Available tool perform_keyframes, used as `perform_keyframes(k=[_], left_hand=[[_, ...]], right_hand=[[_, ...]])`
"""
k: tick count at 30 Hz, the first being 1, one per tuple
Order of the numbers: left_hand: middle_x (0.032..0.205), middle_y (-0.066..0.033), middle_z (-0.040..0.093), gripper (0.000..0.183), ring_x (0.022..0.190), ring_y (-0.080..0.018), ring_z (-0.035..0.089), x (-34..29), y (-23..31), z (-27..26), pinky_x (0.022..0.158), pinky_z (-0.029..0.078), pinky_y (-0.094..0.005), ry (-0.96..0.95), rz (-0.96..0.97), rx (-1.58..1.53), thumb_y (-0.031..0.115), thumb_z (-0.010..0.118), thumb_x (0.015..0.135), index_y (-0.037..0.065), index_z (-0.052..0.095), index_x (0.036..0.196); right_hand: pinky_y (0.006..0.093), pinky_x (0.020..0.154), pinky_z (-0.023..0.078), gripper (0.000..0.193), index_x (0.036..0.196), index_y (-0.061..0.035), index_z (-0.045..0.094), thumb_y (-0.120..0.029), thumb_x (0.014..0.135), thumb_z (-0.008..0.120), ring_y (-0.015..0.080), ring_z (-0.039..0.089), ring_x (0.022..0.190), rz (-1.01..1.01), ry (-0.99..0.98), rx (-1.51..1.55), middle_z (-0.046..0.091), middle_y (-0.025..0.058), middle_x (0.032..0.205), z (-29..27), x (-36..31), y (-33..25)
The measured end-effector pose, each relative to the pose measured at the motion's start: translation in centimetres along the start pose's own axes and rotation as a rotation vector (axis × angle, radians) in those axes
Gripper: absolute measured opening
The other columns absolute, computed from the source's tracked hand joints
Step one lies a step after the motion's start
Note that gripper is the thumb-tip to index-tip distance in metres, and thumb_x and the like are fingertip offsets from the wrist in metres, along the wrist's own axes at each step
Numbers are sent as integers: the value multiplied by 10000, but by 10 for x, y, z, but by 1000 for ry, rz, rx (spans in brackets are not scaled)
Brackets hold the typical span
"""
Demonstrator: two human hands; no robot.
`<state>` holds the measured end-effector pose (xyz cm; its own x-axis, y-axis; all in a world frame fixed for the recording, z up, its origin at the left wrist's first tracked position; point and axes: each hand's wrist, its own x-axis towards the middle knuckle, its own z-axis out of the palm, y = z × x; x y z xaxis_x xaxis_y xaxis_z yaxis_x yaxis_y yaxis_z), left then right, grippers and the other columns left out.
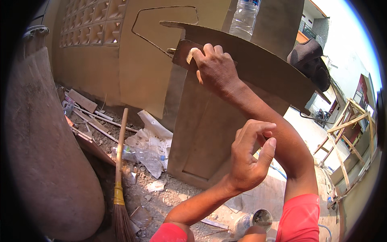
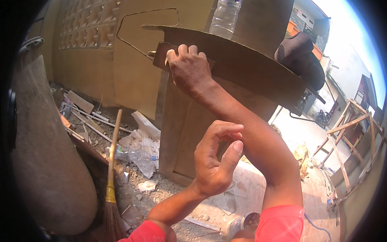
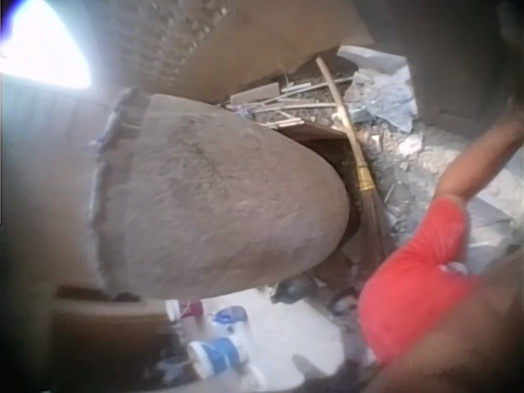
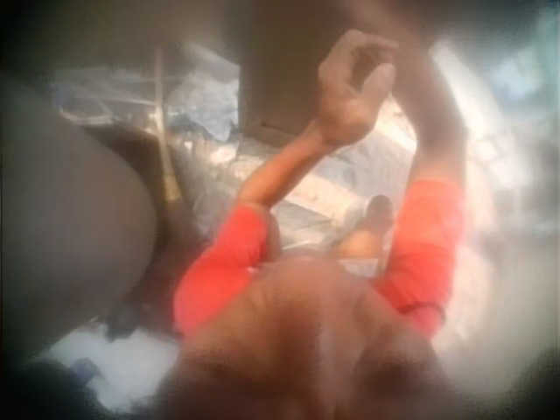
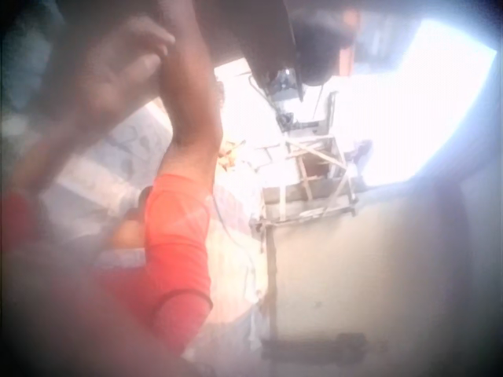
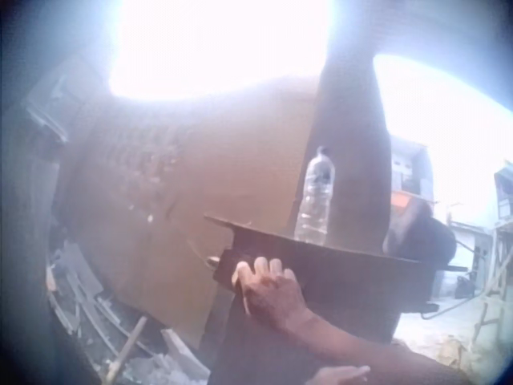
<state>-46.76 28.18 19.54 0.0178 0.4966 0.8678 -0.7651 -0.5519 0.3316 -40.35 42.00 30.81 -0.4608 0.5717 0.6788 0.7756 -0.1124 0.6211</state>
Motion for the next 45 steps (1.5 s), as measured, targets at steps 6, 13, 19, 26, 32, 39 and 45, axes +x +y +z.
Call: perform_keyframes(k=[6,13,19,26,32,39,45], left_hand=[[1026,-89,579,268,919,-149,567,-3,11,11,873,462,-286,-34,-38,-78,13,586,888,-13,580,1154],[1023,-121,548,270,849,-155,548,-6,20,9,782,483,-305,-29,11,-53,39,565,901,-44,545,1158],[986,-124,562,272,804,-159,557,-11,20,26,727,476,-284,-76,51,-24,71,569,900,-32,544,1150],[970,-120,570,267,776,-156,562,-14,12,17,702,489,-282,-25,34,33,90,578,895,-24,563,1136],[976,-113,565,269,781,-153,562,-17,5,25,706,492,-283,-80,19,26,73,572,895,-19,562,1148],[984,-118,558,267,798,-154,554,-20,3,29,708,493,-281,-109,0,25,69,569,896,-22,559,1147],[997,-130,547,272,804,-161,548,-20,11,25,708,497,-288,-150,31,59,69,565,893,-28,554,1147]], right_hand=[[331,587,466,231,1007,-113,612,-169,791,672,200,534,775,-101,-210,3,527,56,863,-10,-113,19],[308,547,489,361,1131,-73,614,-160,783,652,206,537,759,28,196,60,519,70,839,-35,-124,18],[366,643,541,555,1205,-73,568,-112,685,756,251,574,828,248,267,-34,533,103,914,-9,-58,30],[399,748,537,567,1259,-85,559,-129,733,765,283,568,897,420,238,-24,537,106,958,-46,-123,79],[436,783,506,543,1287,-45,539,-79,779,726,329,588,903,737,318,8,558,150,981,-98,-245,116],[438,866,499,512,1287,-19,527,-102,813,704,343,609,998,902,503,102,599,178,1067,-91,-266,110],[450,824,521,502,1263,-12,527,-123,807,707,378,621,971,944,526,90,603,197,1049,-70,-207,110]])
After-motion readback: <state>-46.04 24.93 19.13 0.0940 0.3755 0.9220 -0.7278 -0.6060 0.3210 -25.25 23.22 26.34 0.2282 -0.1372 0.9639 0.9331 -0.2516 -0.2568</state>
